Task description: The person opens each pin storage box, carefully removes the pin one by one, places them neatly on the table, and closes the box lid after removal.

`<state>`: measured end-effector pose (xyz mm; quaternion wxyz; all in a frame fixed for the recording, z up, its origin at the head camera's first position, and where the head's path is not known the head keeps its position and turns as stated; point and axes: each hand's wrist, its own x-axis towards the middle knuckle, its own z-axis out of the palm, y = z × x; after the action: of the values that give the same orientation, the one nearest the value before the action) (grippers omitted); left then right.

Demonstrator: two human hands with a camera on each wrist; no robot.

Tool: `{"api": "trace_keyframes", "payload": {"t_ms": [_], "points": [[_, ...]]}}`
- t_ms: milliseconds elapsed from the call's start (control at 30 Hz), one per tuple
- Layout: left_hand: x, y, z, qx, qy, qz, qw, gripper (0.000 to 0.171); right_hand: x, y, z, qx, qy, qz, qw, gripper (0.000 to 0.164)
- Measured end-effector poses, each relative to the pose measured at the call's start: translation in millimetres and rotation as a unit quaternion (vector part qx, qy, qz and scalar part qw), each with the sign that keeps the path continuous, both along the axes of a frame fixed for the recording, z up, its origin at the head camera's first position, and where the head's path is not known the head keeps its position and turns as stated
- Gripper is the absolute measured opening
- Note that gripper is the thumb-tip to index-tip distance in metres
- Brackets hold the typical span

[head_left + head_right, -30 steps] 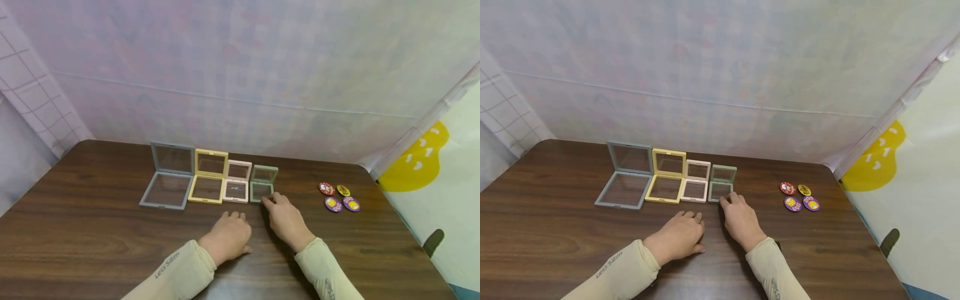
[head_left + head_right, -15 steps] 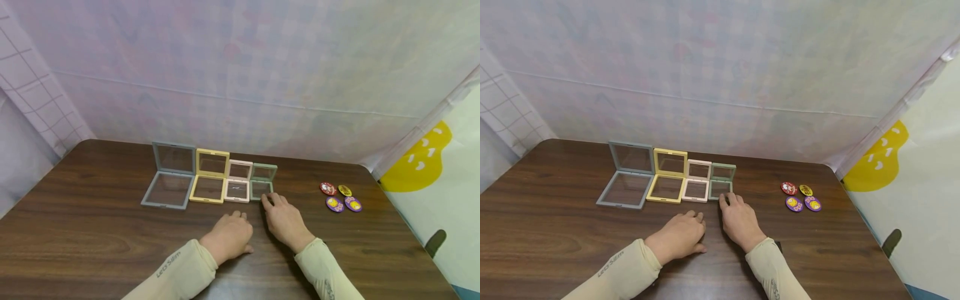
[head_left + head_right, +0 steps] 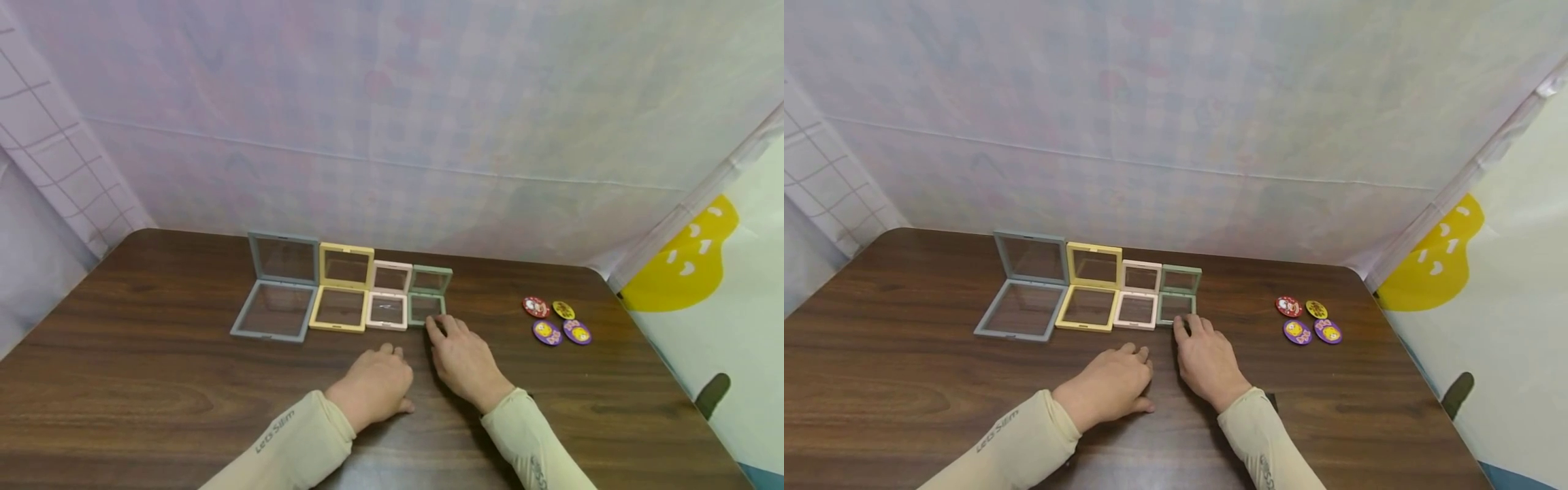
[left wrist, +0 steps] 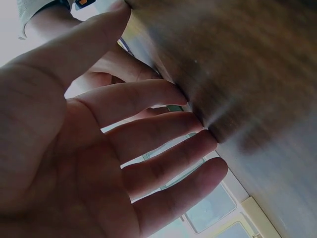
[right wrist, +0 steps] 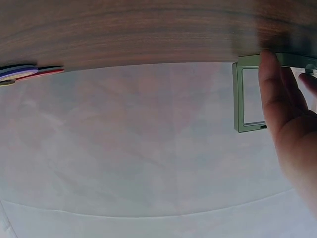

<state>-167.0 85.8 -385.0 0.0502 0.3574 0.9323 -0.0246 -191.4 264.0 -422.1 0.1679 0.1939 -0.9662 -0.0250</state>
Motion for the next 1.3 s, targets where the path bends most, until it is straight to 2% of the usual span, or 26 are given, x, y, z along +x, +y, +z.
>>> {"api": "trace_keyframes", "payload": {"t_ms": [167,400,700,867,1067,1167,1300], "points": [[-0.5,-0.6,-0.3,0.005,0.0,-0.002,1.0,0.052,0.0,-0.2,-0.5,-0.002,-0.002,-0.002,1.0,0.047],[0.1,0.0,-0.6,0.007,-0.005,0.003,1.0,0.054,1.9,-1.2,0.9,-0.013,-0.027,-0.008,1.0,0.048],[0.7,-0.3,0.8,0.008,-0.003,0.002,1.0,0.054,2.0,0.1,2.5,-0.004,-0.028,0.007,1.0,0.049],[0.4,-0.6,1.1,0.011,-0.014,0.005,0.9998,0.053,2.2,0.5,3.3,-0.008,-0.043,0.013,0.999,0.053],[1.2,-0.8,1.6,0.015,-0.024,0.011,0.9995,0.052,4.3,-1.8,5.5,0.001,-0.043,0.07,0.997,0.056],[1.2,-1.6,1.3,0.028,-0.017,0.007,0.9995,0.048,8.0,-7.7,8.3,0.006,-0.025,0.115,0.993,0.051],[-0.7,-3.9,2.3,0.051,-0.013,0.007,0.9986,0.045,17.3,-20.8,16.3,-0.016,0.0,0.162,0.987,0.043]]}}
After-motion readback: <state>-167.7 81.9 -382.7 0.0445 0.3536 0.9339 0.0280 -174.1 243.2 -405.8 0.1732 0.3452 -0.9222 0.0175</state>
